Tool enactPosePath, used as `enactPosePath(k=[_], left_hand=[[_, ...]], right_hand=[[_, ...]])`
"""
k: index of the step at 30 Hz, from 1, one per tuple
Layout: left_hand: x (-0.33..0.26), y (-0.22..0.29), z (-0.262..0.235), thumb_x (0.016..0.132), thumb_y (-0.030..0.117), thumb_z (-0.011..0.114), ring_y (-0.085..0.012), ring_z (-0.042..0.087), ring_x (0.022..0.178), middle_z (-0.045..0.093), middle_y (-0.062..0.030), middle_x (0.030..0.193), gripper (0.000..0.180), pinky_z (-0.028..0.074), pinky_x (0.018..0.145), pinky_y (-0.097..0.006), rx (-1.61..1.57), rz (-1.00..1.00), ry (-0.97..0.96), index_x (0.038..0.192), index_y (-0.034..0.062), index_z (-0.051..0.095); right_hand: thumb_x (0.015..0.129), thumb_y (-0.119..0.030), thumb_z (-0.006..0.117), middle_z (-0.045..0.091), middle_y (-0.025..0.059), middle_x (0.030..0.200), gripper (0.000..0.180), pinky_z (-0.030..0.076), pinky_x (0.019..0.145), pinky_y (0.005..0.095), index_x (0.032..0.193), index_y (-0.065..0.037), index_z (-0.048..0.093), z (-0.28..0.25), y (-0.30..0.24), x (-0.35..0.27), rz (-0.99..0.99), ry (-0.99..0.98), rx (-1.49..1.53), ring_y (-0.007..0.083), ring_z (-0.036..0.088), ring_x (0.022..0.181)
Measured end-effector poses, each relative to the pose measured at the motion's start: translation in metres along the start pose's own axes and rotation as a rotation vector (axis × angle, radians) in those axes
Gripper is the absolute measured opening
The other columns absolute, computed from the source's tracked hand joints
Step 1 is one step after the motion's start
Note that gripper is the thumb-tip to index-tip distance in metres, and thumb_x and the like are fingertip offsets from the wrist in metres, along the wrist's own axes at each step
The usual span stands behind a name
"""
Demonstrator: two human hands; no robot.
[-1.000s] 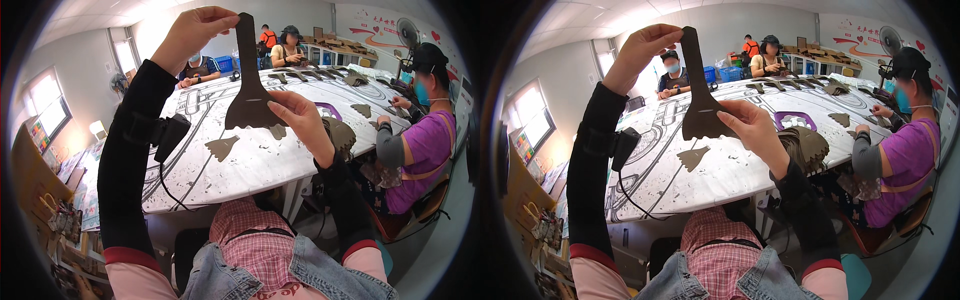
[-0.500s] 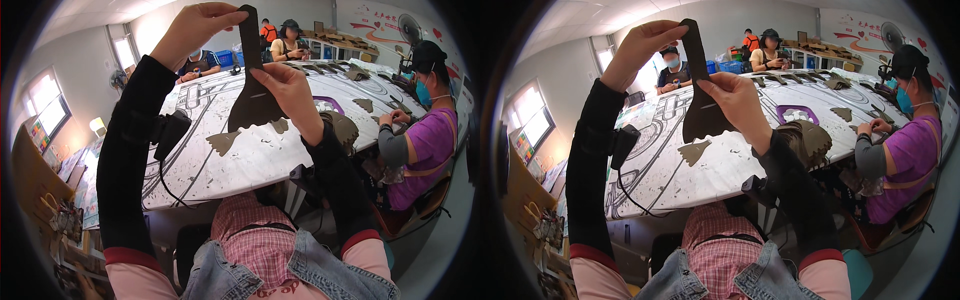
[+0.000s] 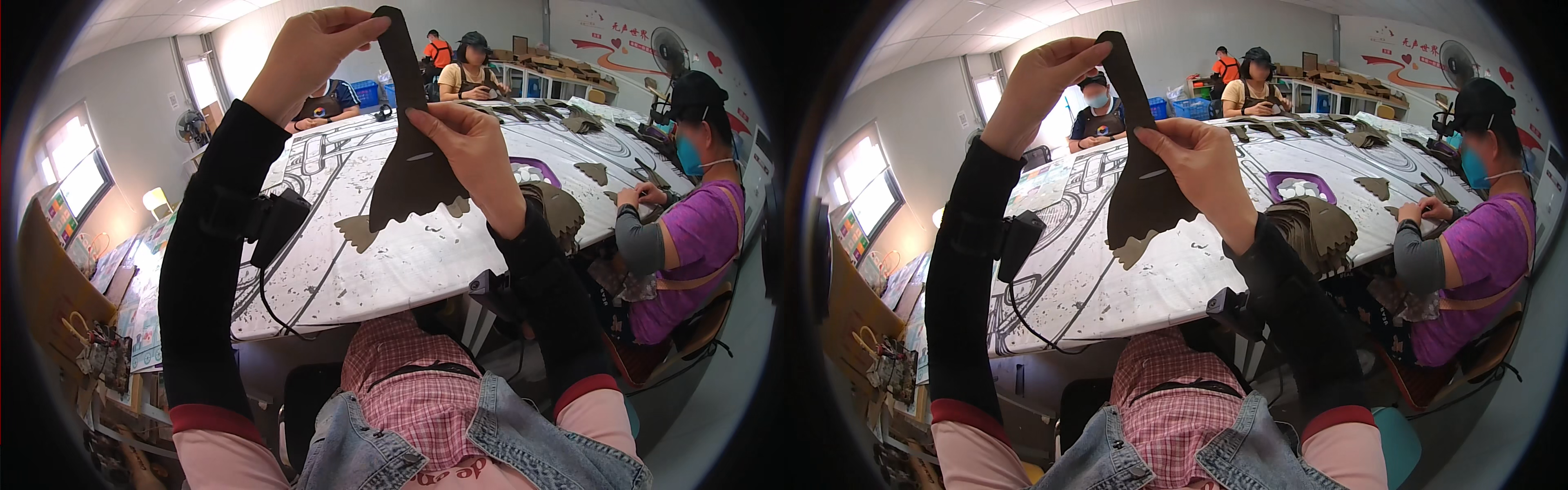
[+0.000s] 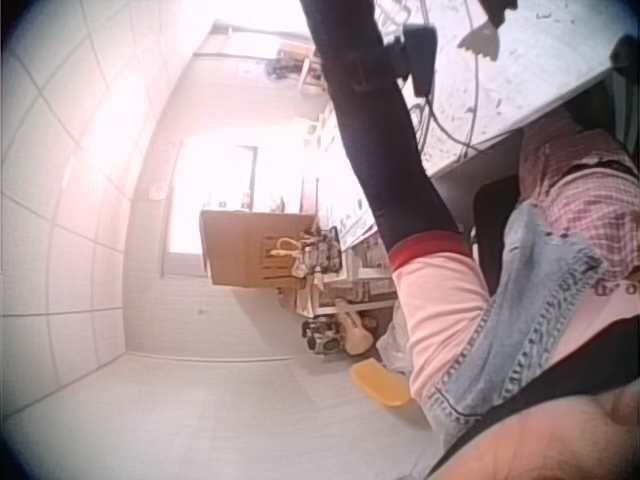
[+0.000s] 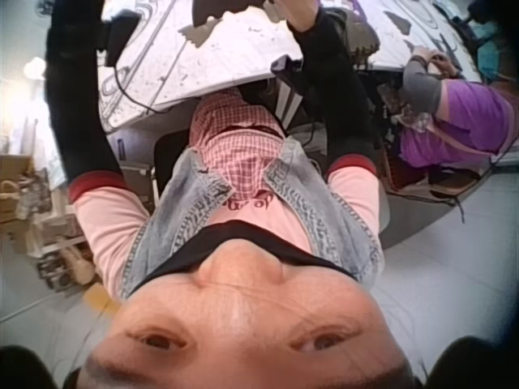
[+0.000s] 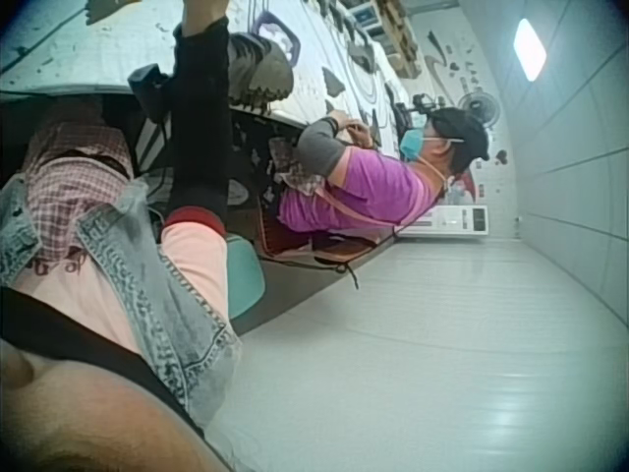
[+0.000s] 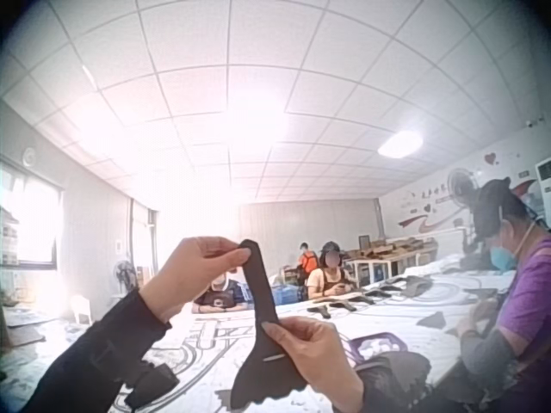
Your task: Checking and packing shoe components into a plastic bag at a workstation.
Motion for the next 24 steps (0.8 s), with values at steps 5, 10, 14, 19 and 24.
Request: enactPosePath(k=[5, 10, 14, 19, 24], left_hand=[[-0.0056, 0.0022, 0.0035, 0.084, 0.034, 0.07, -0.0099, 0.061, 0.087, 0.067, -0.0024, 0.092, 0.034, 0.046, 0.083, -0.023, 0.035, -0.021, 0.024, 0.102, 0.0051, 0.068], [-0.0061, 0.0037, 0.0031, 0.083, 0.035, 0.07, -0.0096, 0.061, 0.086, 0.067, -0.0023, 0.091, 0.035, 0.046, 0.082, -0.023, 0.042, 0.004, 0.01, 0.101, 0.0049, 0.068], [-0.0058, 0.0001, 0.003, 0.083, 0.035, 0.07, -0.009, 0.061, 0.085, 0.067, -0.0019, 0.09, 0.035, 0.046, 0.081, -0.023, 0.039, -0.019, 0.028, 0.101, 0.0051, 0.068], [-0.0052, 0.0002, 0.0056, 0.083, 0.035, 0.07, -0.009, 0.061, 0.085, 0.067, -0.0017, 0.09, 0.034, 0.046, 0.08, -0.023, -0.001, -0.013, 0.013, 0.101, 0.0057, 0.069], [-0.0063, 0.0054, 0.0081, 0.084, 0.034, 0.069, -0.0092, 0.061, 0.084, 0.067, -0.0024, 0.091, 0.036, 0.045, 0.082, -0.023, 0.04, -0.012, 0.022, 0.104, 0.0051, 0.068]], right_hand=[[0.085, -0.02, 0.069, 0.069, 0.0048, 0.078, 0.024, 0.049, 0.057, 0.0194, 0.096, 0.001, 0.069, -0.0008, -0.0004, -0.0001, -0.013, -0.004, 0.003, 0.0067, 0.062, 0.064], [0.085, -0.019, 0.069, 0.069, 0.005, 0.078, 0.023, 0.049, 0.058, 0.0195, 0.097, 0.001, 0.069, -0.0004, -0.0009, 0.0001, -0.026, -0.005, 0.024, 0.0065, 0.062, 0.064], [0.085, -0.018, 0.068, 0.069, 0.0049, 0.078, 0.022, 0.049, 0.058, 0.0195, 0.097, 0.001, 0.069, -0.0018, -0.0024, -0.0007, -0.027, 0.008, 0.017, 0.0064, 0.062, 0.065], [0.087, -0.02, 0.067, 0.069, 0.0046, 0.078, 0.023, 0.048, 0.057, 0.0184, 0.094, 0.001, 0.069, -0.0018, -0.0027, -0.003, -0.003, -0.012, -0.016, 0.006, 0.062, 0.064], [0.088, -0.023, 0.066, 0.068, 0.0036, 0.077, 0.025, 0.047, 0.057, 0.0176, 0.094, 0.001, 0.068, -0.0018, -0.0006, -0.0056, 0.014, -0.006, 0.072, 0.005, 0.061, 0.064]])
Point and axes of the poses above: each hand's wrist, its own x-axis towards the middle knuckle, its own z-axis out of the palm, y = z × x, the point moved 6 cm from there along x, towards the middle knuckle
